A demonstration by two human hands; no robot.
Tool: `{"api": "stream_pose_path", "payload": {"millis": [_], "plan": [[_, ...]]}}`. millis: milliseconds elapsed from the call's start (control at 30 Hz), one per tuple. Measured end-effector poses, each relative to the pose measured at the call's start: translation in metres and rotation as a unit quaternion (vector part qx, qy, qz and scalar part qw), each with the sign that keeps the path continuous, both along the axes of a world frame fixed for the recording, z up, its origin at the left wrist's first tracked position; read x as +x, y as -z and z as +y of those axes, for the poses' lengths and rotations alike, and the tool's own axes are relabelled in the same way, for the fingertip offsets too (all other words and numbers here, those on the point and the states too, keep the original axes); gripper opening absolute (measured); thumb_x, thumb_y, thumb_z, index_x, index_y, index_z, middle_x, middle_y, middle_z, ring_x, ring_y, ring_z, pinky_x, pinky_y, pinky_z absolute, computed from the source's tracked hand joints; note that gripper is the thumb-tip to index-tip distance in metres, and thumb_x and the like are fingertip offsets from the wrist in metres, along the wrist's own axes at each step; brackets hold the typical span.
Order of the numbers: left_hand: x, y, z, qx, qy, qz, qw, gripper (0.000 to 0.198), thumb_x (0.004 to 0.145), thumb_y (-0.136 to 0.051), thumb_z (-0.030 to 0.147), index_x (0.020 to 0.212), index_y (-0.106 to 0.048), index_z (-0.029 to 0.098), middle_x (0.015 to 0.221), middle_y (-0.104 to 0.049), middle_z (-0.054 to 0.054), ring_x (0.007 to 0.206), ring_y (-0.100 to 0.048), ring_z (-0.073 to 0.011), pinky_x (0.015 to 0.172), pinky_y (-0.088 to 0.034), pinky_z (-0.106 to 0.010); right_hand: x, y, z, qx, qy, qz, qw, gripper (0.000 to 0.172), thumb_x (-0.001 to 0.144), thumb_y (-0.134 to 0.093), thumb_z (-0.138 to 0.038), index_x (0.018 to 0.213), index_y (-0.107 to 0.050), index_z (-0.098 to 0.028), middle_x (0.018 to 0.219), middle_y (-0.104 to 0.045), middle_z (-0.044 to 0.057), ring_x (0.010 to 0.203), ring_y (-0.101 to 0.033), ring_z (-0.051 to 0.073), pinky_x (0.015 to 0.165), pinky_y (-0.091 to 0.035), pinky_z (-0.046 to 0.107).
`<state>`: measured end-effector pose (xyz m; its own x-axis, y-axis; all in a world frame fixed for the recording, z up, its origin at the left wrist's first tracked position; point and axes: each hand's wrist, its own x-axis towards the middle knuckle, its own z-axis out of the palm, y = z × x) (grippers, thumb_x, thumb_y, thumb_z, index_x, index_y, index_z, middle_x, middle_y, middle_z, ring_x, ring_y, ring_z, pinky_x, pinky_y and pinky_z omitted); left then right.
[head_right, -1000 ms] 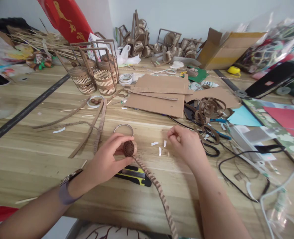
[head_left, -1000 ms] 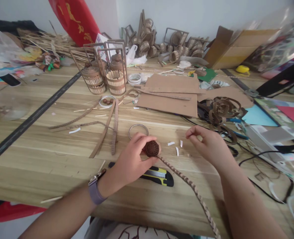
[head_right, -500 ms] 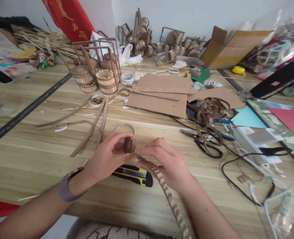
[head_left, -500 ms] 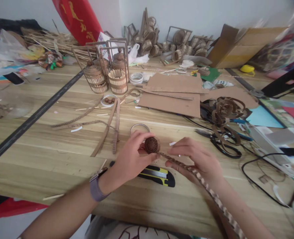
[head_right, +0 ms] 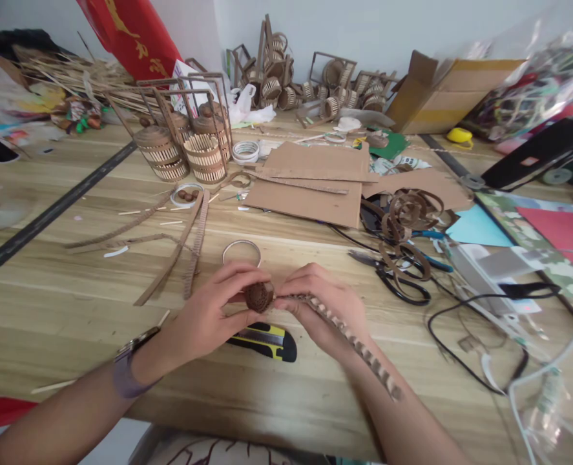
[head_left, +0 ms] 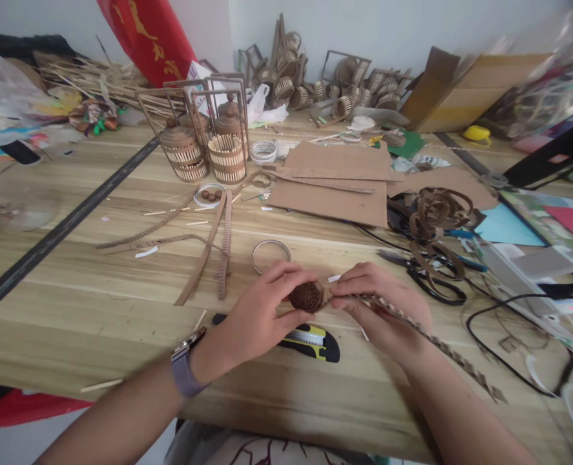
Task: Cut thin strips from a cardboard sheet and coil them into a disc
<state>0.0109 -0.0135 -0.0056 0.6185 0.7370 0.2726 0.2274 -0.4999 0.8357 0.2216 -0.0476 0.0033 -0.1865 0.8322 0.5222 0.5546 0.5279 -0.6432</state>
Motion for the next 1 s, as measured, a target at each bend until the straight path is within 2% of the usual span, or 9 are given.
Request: {"api": "stream_pose_path", "payload": {"millis": [133,333,533,667,833,900,1000], "plan": [[0.000,0.001,-0.001,0.051,0.012,0.027,0.998,0.038,0.086,-0.068,0.012,0.122,-0.059,0.021,0.123,-0.061,-0.008,0.115,-0.061,-0.0209,0.103,-0.052,-0.037,-0.001,0.002,0.003,-0.014,-0.008,0.022,1.000,0.007,0.086,-0.071,-0.032,0.083,-0.072,-0.027,0.077,-0.074,0.002,0.068,-0.071,0.018,0.061,-0.056,0.030],[-0.002,0.001,-0.002,0.083,0.024,0.057,0.995,0.037,0.089,-0.064,0.013,0.124,-0.057,0.024,0.124,-0.062,-0.008,0.116,-0.061,-0.0218,0.102,-0.052,-0.038,-0.004,0.004,0.004,-0.015,-0.023,0.066,0.997,0.013,0.085,-0.071,-0.037,0.080,-0.072,-0.026,0.072,-0.072,0.002,0.065,-0.068,0.017,0.058,-0.054,0.030],[-0.002,-0.001,-0.004,0.117,0.031,0.069,0.990,0.036,0.089,-0.062,0.008,0.122,-0.056,0.020,0.121,-0.063,-0.008,0.113,-0.063,-0.0199,0.100,-0.054,-0.034,-0.005,0.006,0.006,-0.020,-0.043,0.081,0.996,0.009,0.085,-0.073,-0.033,0.082,-0.070,-0.025,0.074,-0.070,0.001,0.067,-0.066,0.016,0.059,-0.053,0.028],[-0.001,0.000,-0.006,0.145,0.032,0.080,0.986,0.036,0.089,-0.061,0.007,0.122,-0.054,0.020,0.121,-0.064,-0.008,0.110,-0.065,-0.0193,0.097,-0.055,-0.033,-0.006,0.005,0.008,-0.039,-0.042,0.088,0.994,0.020,0.084,-0.072,-0.042,0.077,-0.065,-0.024,0.069,-0.066,0.000,0.064,-0.063,0.015,0.057,-0.052,0.028],[-0.001,0.002,-0.009,0.199,0.030,0.096,0.975,0.034,0.093,-0.053,0.008,0.126,-0.048,0.020,0.117,-0.066,-0.008,0.105,-0.067,-0.0196,0.091,-0.057,-0.032,-0.001,0.004,0.011,-0.147,-0.033,0.068,0.986,0.042,0.076,-0.071,-0.063,0.071,-0.061,-0.022,0.067,-0.062,0.000,0.059,-0.059,0.015,0.053,-0.050,0.027],[-0.001,0.004,-0.010,0.228,0.037,0.081,0.970,0.034,0.095,-0.049,0.008,0.126,-0.045,0.019,0.113,-0.067,-0.008,0.099,-0.068,-0.0181,0.084,-0.057,-0.030,0.002,0.004,0.011,-0.214,-0.042,0.071,0.973,0.046,0.073,-0.072,-0.065,0.068,-0.060,-0.021,0.067,-0.062,0.000,0.058,-0.058,0.014,0.053,-0.049,0.027],[0.000,0.007,-0.011,0.264,0.050,0.068,0.961,0.023,0.098,-0.045,0.009,0.118,-0.045,0.018,0.102,-0.067,-0.006,0.086,-0.067,-0.0146,0.075,-0.055,-0.026,0.007,0.004,0.011,-0.315,-0.062,0.080,0.944,0.045,0.070,-0.076,-0.062,0.064,-0.061,-0.020,0.066,-0.063,0.001,0.060,-0.058,0.015,0.056,-0.048,0.028]]}}
